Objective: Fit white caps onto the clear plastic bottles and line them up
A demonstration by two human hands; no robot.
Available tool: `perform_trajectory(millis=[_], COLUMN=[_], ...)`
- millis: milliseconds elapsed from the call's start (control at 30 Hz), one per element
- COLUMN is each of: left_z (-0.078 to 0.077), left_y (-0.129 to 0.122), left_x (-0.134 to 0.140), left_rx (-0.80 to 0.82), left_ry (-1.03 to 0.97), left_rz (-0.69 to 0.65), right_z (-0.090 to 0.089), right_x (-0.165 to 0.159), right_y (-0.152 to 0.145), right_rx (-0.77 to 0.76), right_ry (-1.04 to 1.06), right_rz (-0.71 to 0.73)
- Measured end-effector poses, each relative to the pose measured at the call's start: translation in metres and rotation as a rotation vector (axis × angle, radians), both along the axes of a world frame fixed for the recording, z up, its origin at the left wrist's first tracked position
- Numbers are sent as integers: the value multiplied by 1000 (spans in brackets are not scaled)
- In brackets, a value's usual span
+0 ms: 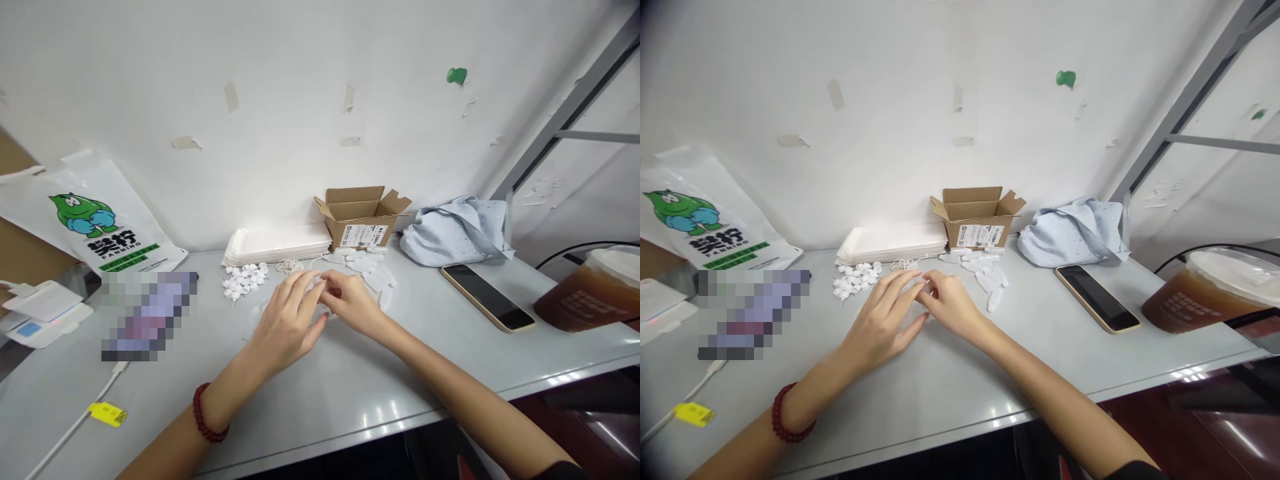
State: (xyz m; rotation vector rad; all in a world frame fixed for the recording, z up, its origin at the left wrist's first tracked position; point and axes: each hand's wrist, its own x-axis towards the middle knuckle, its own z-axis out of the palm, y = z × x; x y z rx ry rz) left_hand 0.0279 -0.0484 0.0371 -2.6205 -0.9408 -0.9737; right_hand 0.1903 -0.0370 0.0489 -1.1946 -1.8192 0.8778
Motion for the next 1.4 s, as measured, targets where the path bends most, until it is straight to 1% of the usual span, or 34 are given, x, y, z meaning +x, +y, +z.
perform_trajectory(millis=[100,267,400,500,600,700,800,933,1000,1100,1200,1300,1400], left_z=[-1,1,-4,-10,-14,-15,-16,-18,-18,-18,-18,-18,-18], left_y=[0,2,5,4,1,-2,1,10,15,20,22,23,23], left_x=[1,-2,2,13,22,23,17,10,7,3,0,-1,-1], left_rx=[38,10,-53,-121,-150,-158,-166,-169,-174,-200,-230,-249,-248], left_ry=[-14,-26,-86,-133,-144,-139,-160,-195,-208,-234,-267,-284,-289], left_rz=[47,32,20,15,-7,-4,51,128,154,194,220,223,223], right_z=[-1,0,10,21,30,35,34,25,22,21,23,24,22], right_x=[-2,-2,10,24,36,47,59,71,72,71,69,68,69], right_y=[-1,0,2,6,10,15,22,31,34,35,33,32,32], right_rx=[-31,-59,-99,-194,-277,-325,-382,-513,-549,-557,-559,-558,-556], right_ry=[-3,-20,-104,-192,-256,-347,-451,-555,-584,-606,-582,-547,-543], right_rz=[-5,16,83,134,125,73,55,171,204,201,174,134,128])
